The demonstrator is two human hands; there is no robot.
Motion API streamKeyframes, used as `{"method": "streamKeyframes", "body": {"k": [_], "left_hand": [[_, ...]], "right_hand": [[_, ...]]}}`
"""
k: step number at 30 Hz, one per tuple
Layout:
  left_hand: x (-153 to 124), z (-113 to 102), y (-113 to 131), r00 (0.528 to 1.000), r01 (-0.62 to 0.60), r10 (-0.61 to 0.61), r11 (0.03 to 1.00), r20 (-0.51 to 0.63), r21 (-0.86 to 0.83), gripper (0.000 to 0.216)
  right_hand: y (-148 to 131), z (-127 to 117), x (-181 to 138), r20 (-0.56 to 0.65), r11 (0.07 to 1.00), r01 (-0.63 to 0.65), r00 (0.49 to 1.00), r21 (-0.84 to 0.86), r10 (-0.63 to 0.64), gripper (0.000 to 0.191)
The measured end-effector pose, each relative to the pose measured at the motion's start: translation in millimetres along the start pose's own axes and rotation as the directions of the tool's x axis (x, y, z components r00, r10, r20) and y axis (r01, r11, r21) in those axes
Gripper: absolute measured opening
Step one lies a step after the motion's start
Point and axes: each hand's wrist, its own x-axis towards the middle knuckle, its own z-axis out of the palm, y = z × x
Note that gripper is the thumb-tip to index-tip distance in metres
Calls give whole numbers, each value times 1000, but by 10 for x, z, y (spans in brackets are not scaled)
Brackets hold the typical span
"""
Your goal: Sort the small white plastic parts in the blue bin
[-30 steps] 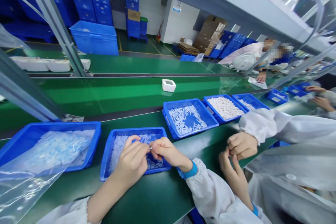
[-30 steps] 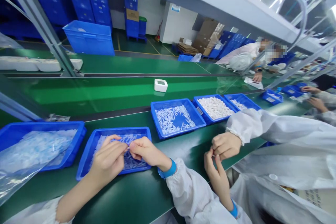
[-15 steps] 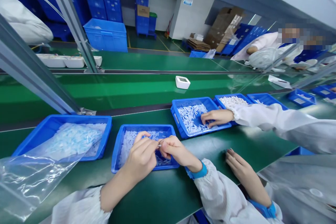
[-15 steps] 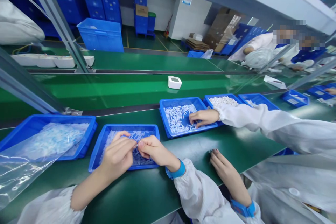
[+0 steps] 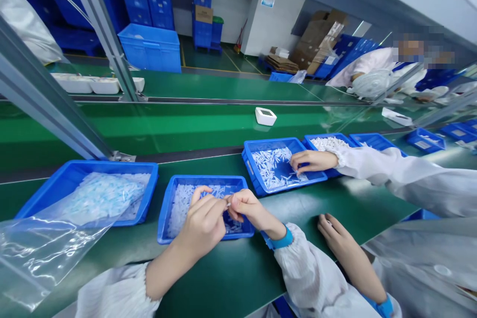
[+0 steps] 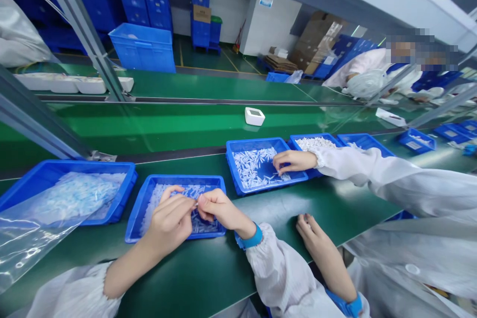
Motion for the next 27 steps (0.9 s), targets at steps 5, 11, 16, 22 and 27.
{"method": "streamKeyframes", "body": {"k": [5,11,16,22,27], "left_hand": [[15,-11,-2,1000,8,-7,1000,-17,23,27],[2,-11,6,1000,2,-2,1000,-9,29,27],[17,-6,5,1000,7,-6,999,-11,44,26],[32,-13,22,1000,-18,18,997,9,70,26],[28,-20,21,1000,-10,11,997,-8,80,26]], "right_hand": [[-64,22,14,44,1000,-3,999,-9,3,54],[-65,12,62,144,997,47,988,67,-57,57],[-61,-6,72,185,993,49,980,105,-68,55],[-63,-7,79,177,989,21,983,146,-47,55],[-62,-8,84,189,990,23,981,138,-49,54]]}}
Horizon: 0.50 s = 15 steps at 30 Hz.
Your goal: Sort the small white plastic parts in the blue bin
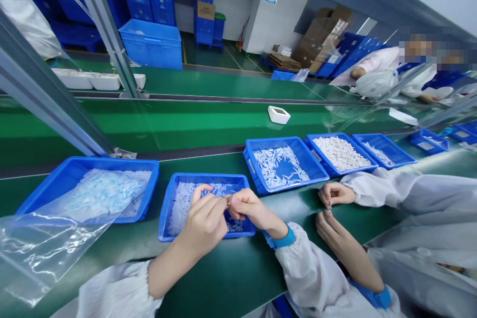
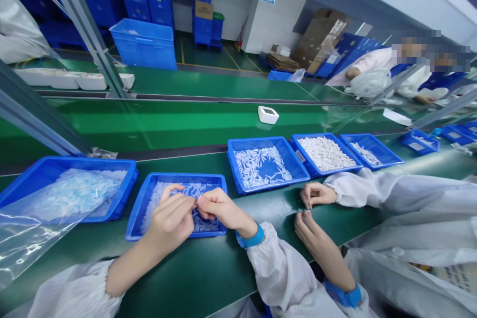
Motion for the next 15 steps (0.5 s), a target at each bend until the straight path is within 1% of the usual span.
{"method": "streamKeyframes", "body": {"k": [7,11,15], "left_hand": [[4,-1,15,1000,10,-9,1000,-12,30,27],[11,-8,21,1000,9,-9,999,-10,38,27],[1,-4,22,1000,2,-2,999,-12,39,26]], "right_hand": [[-4,6,4,-23,998,-6,1000,-58,5,55],[-31,33,-15,-85,991,-55,995,-119,45,56],[-56,59,-33,-151,982,-106,985,-157,83,54]]}}
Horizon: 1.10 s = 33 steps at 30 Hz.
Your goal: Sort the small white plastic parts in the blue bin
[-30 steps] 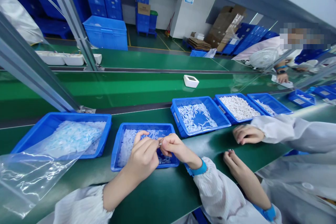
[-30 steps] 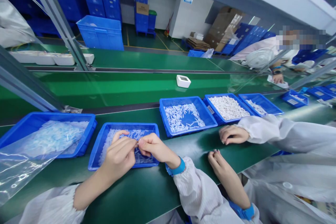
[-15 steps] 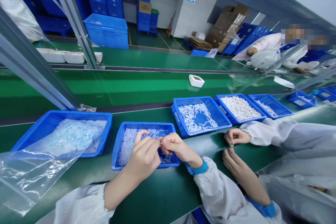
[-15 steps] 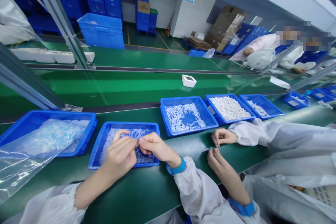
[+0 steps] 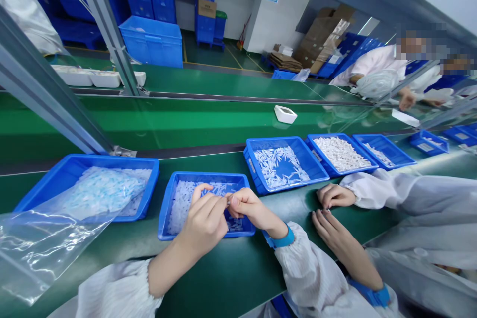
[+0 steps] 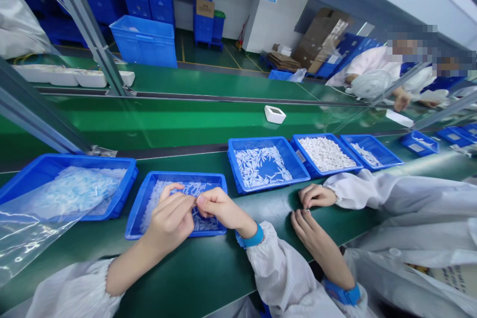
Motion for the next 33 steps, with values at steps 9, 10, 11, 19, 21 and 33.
{"method": "streamKeyframes", "body": {"k": [9,10,11,19,21,33], "left_hand": [[-6,13,-6,1000,0,0,1000,-26,-6,25],[-7,13,-7,1000,1,-1,1000,-26,-1,26],[-9,12,-8,1000,0,0,1000,-26,5,26],[-31,14,3,1000,-9,10,999,-17,33,25],[-30,16,1,1000,3,-3,999,-7,36,26],[-4,-7,-51,995,89,-89,996,38,12,15]], "right_hand": [[-24,12,1,-26,999,32,999,-2,-32,49],[-26,13,2,-24,999,33,999,-2,-33,49],[-27,15,2,-25,999,32,999,-3,-32,49],[-29,24,8,-41,999,29,999,-30,-30,49],[-25,20,9,-39,999,37,998,-33,-39,49],[34,14,-1,-235,994,111,965,-21,-113,37]]}}
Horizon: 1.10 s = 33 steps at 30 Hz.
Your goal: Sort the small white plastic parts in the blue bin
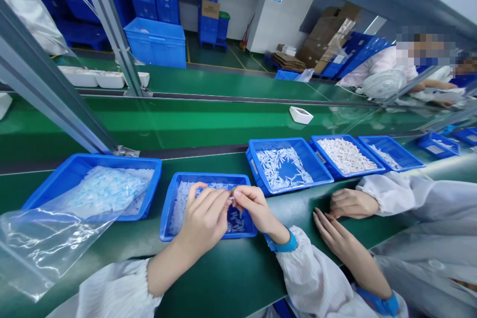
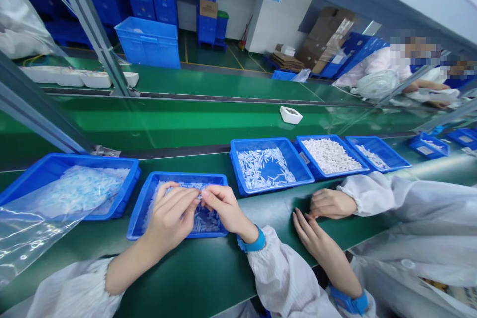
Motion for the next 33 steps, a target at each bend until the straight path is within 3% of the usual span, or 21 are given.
{"method": "streamKeyframes", "body": {"k": [5,11,22,29,33], "left_hand": [[27,-21,12,999,17,-17,1000,31,-2,14],[44,-20,14,999,30,-31,999,28,30,17],[49,-34,45,989,-53,42,996,144,75,26],[20,-14,23,986,-104,92,991,141,79,27],[6,-2,23,981,-121,106,989,164,83,26]], "right_hand": [[7,19,-3,-39,998,54,998,-14,-54,39],[13,19,3,3,996,82,997,-45,-82,43],[0,15,-11,13,992,111,994,-53,-111,39],[-41,-6,1,120,957,243,967,-156,-225,30],[-32,3,11,111,929,276,960,-245,-256,30]]}}
